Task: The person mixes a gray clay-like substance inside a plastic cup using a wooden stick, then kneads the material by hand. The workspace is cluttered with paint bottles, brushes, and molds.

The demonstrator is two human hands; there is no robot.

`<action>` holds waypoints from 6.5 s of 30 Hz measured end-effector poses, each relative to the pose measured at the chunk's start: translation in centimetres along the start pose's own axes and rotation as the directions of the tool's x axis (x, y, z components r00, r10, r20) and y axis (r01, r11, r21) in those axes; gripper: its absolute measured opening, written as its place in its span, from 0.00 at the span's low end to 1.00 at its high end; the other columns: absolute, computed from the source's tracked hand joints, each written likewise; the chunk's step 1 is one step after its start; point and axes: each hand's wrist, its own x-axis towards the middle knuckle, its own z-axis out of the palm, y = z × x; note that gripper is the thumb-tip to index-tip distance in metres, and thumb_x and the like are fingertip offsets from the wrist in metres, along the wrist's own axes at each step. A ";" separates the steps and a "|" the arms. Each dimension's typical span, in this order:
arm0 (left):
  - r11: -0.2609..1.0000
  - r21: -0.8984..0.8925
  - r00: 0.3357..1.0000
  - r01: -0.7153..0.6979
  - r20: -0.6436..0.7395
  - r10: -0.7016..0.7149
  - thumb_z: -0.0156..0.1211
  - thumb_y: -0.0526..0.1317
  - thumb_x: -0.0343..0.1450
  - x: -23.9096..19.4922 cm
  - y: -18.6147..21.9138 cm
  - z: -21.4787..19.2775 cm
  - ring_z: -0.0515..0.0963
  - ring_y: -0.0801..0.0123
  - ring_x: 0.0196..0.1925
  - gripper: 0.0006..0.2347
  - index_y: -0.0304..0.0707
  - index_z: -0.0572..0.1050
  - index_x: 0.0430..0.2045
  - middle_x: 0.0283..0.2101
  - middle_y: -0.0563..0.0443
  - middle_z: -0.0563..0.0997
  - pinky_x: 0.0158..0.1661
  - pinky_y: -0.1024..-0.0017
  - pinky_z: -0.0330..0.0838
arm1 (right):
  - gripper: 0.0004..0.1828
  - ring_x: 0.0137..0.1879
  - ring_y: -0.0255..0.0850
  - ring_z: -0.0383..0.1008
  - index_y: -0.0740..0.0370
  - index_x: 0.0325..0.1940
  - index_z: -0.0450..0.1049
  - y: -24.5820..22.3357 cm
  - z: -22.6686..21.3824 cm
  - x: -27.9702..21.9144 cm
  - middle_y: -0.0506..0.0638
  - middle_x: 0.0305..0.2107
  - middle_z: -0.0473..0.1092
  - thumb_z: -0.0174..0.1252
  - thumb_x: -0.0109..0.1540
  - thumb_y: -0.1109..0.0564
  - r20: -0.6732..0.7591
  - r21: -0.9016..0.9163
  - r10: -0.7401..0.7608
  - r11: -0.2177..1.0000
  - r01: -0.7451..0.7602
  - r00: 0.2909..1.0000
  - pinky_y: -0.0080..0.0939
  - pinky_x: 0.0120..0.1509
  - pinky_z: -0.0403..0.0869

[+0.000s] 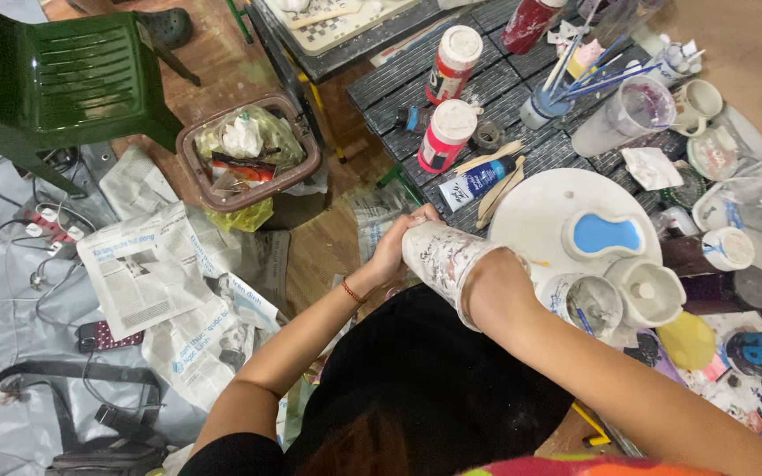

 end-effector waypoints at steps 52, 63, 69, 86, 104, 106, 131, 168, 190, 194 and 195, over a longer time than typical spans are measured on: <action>0.754 0.492 0.889 -0.435 0.100 0.448 0.39 0.41 0.75 2.1 3.4 7.8 0.75 0.66 0.51 0.15 0.29 0.73 0.42 0.45 0.46 0.77 0.58 0.70 0.68 | 0.18 0.47 0.62 0.68 0.74 0.54 0.71 6.7 -4.7 -10.8 0.70 0.44 0.71 0.51 0.65 0.58 0.124 0.388 0.507 0.767 -0.512 0.853 0.55 0.50 0.66; 0.870 0.414 0.962 -0.268 0.154 0.223 0.51 0.37 0.81 3.1 -1.1 7.5 0.70 0.76 0.52 0.06 0.33 0.72 0.39 0.44 0.54 0.73 0.57 0.75 0.63 | 0.15 0.40 0.54 0.82 0.70 0.46 0.77 5.8 -4.4 -10.0 0.61 0.35 0.78 0.52 0.59 0.61 0.163 0.046 0.626 0.767 -0.640 0.763 0.48 0.44 0.77; 0.910 0.398 0.980 -0.119 0.195 0.043 0.52 0.40 0.81 3.0 0.4 8.6 0.71 0.79 0.43 0.09 0.32 0.74 0.36 0.37 0.57 0.75 0.47 0.75 0.65 | 0.14 0.39 0.54 0.81 0.69 0.45 0.76 3.4 -4.3 -8.9 0.60 0.33 0.77 0.53 0.57 0.62 0.174 0.048 0.547 0.826 -0.562 0.819 0.49 0.42 0.77; 0.962 -0.085 0.944 0.258 0.234 -0.232 0.53 0.43 0.76 4.9 2.9 8.3 0.81 0.79 0.28 0.09 0.37 0.77 0.35 0.32 0.53 0.81 0.25 0.82 0.74 | 0.22 0.32 0.49 0.80 0.65 0.52 0.71 -5.9 -9.2 -6.3 0.54 0.30 0.75 0.54 0.53 0.62 0.335 -0.650 0.361 0.757 -0.064 0.870 0.46 0.29 0.78; 0.936 -0.198 0.948 0.291 0.194 -0.253 0.48 0.47 0.78 5.1 -3.0 9.4 0.79 0.65 0.44 0.15 0.31 0.73 0.36 0.40 0.44 0.78 0.50 0.67 0.75 | 0.18 0.36 0.38 0.79 0.64 0.43 0.73 -7.7 -13.3 -5.2 0.49 0.34 0.71 0.59 0.48 0.60 0.180 -0.741 0.172 0.671 0.019 0.968 0.38 0.30 0.78; 0.933 -0.202 0.945 0.297 0.206 -0.256 0.49 0.47 0.78 5.1 -3.2 9.6 0.78 0.66 0.45 0.14 0.31 0.73 0.37 0.41 0.44 0.77 0.51 0.68 0.74 | 0.18 0.37 0.39 0.79 0.64 0.43 0.73 -7.2 -13.5 -5.1 0.50 0.36 0.71 0.59 0.48 0.59 0.174 -0.717 0.164 0.697 0.011 0.971 0.39 0.31 0.78; 0.918 -0.141 0.910 0.372 0.253 -0.329 0.49 0.44 0.79 3.8 -2.1 13.9 0.76 0.70 0.47 0.10 0.35 0.68 0.38 0.43 0.46 0.76 0.50 0.72 0.71 | 0.23 0.36 0.47 0.76 0.63 0.46 0.77 -6.2 -13.1 -10.3 0.52 0.33 0.72 0.59 0.47 0.61 0.154 -0.575 0.190 0.815 -0.068 0.970 0.45 0.34 0.78; 0.666 0.576 0.446 -0.475 0.809 -0.382 0.75 0.45 0.58 -2.3 -25.1 27.1 0.74 0.47 0.61 0.33 0.33 0.68 0.56 0.57 0.38 0.75 0.62 0.56 0.67 | 0.13 0.32 0.48 0.82 0.60 0.46 0.77 -8.3 -3.4 -43.8 0.57 0.36 0.79 0.63 0.57 0.61 -0.355 0.142 0.935 0.075 -0.987 0.020 0.47 0.41 0.80; 0.663 0.605 0.597 -0.442 0.749 -0.286 0.71 0.38 0.68 1.9 -30.1 20.9 0.74 0.46 0.63 0.27 0.33 0.64 0.60 0.59 0.38 0.73 0.65 0.58 0.69 | 0.16 0.46 0.58 0.77 0.65 0.46 0.75 -0.2 -9.6 -32.8 0.60 0.41 0.75 0.59 0.54 0.66 -0.345 0.011 0.880 0.352 -0.936 0.327 0.50 0.49 0.75; 0.637 0.639 0.602 -0.431 0.729 -0.324 0.71 0.38 0.66 1.8 -30.5 20.5 0.75 0.47 0.63 0.23 0.33 0.70 0.55 0.58 0.39 0.75 0.64 0.58 0.69 | 0.17 0.46 0.57 0.77 0.65 0.44 0.73 1.3 -9.7 -31.9 0.59 0.35 0.74 0.59 0.51 0.66 -0.214 -0.185 0.883 0.383 -0.905 0.417 0.51 0.49 0.75; 0.644 0.662 0.605 -0.384 0.707 -0.366 0.72 0.38 0.66 1.9 -30.4 20.5 0.75 0.47 0.62 0.23 0.33 0.71 0.54 0.57 0.39 0.76 0.63 0.59 0.69 | 0.17 0.46 0.56 0.77 0.65 0.44 0.73 1.4 -9.6 -31.8 0.59 0.34 0.73 0.59 0.51 0.66 -0.199 -0.216 0.889 0.370 -0.903 0.412 0.51 0.49 0.75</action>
